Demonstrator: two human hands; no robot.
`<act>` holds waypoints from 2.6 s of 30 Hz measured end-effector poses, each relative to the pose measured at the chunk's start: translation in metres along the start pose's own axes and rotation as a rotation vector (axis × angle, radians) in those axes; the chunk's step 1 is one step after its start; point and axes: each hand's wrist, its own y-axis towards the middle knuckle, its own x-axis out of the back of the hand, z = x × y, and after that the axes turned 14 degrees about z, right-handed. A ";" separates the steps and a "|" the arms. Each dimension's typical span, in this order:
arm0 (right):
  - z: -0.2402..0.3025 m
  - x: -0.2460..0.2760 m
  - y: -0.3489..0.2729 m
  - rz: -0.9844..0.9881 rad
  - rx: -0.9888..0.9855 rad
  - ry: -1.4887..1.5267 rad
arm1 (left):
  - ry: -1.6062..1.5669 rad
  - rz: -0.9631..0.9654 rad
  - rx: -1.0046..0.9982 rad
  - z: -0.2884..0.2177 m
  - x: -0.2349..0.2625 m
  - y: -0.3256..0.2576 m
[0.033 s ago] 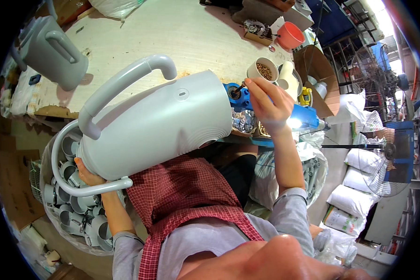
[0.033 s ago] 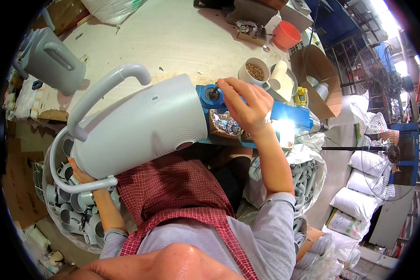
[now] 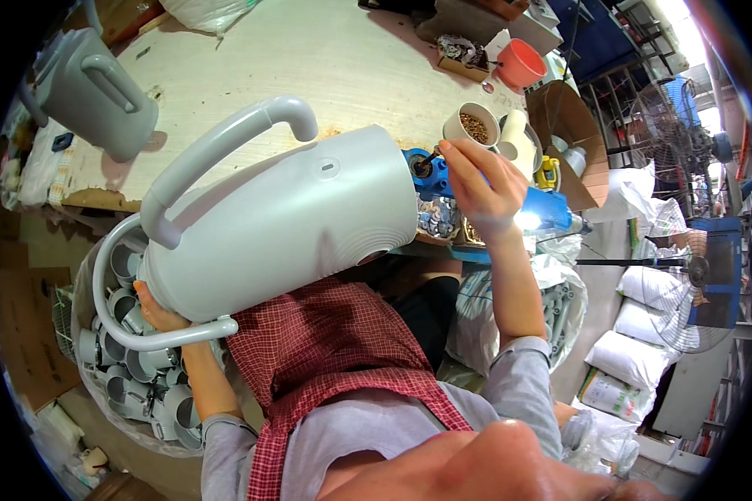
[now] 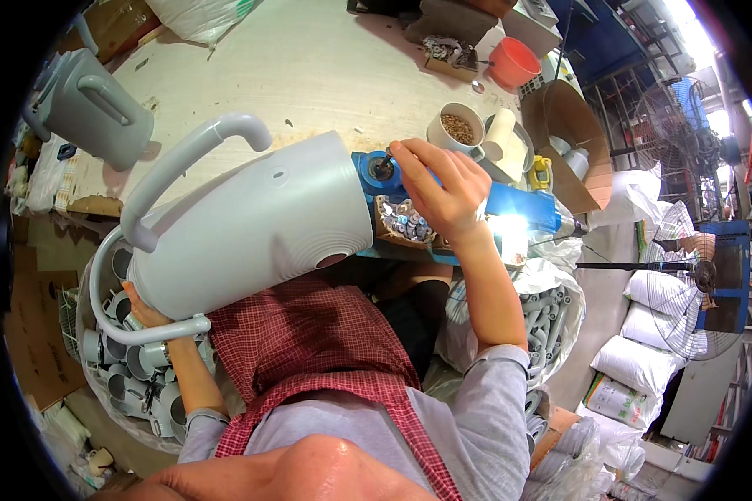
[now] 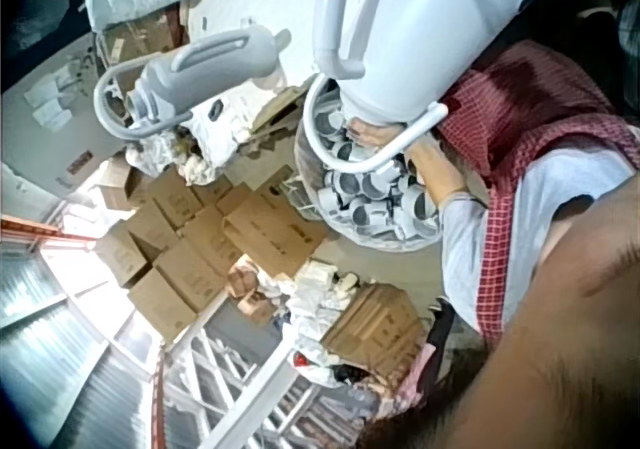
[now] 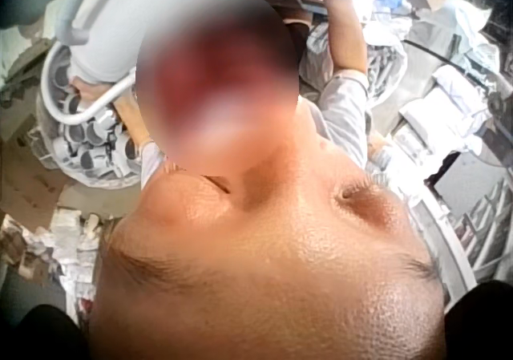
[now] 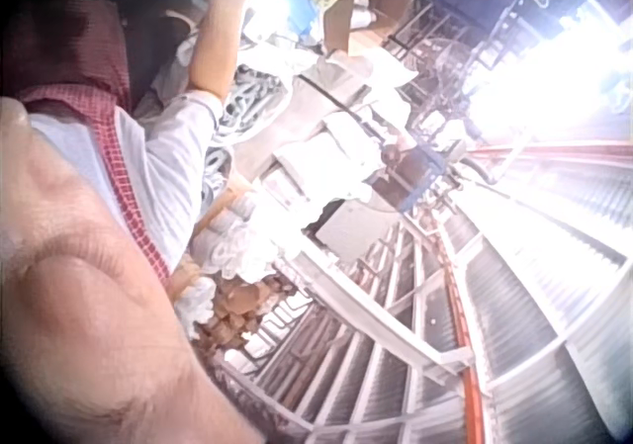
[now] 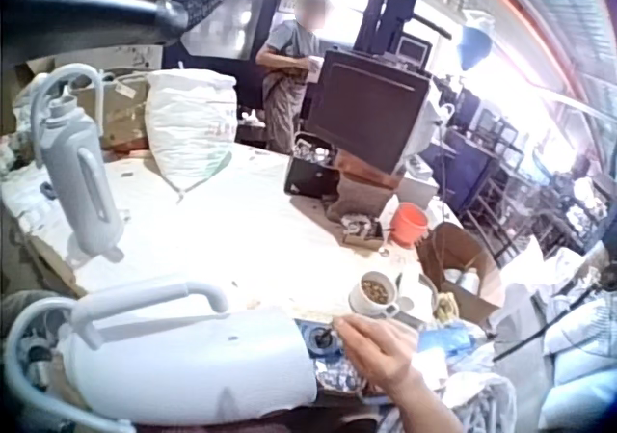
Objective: The person assembles white electric kettles by inserting small metal components into the base of each kettle and then attaching the lid. The person handles kettles one at a time, placing finished units on the table.
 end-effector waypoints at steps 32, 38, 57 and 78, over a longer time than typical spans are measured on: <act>-0.005 0.030 0.010 -0.156 -0.531 0.853 | 0.062 0.353 -0.280 0.028 -0.100 0.041; -0.010 -0.003 0.043 0.210 -0.436 0.952 | 0.121 0.304 -0.309 0.017 -0.102 0.041; -0.010 0.017 0.033 0.373 -0.347 0.859 | 0.065 0.259 -0.239 0.014 -0.107 0.042; 0.005 -0.001 0.012 0.183 -0.432 0.617 | 0.340 0.420 -0.269 0.005 -0.110 0.024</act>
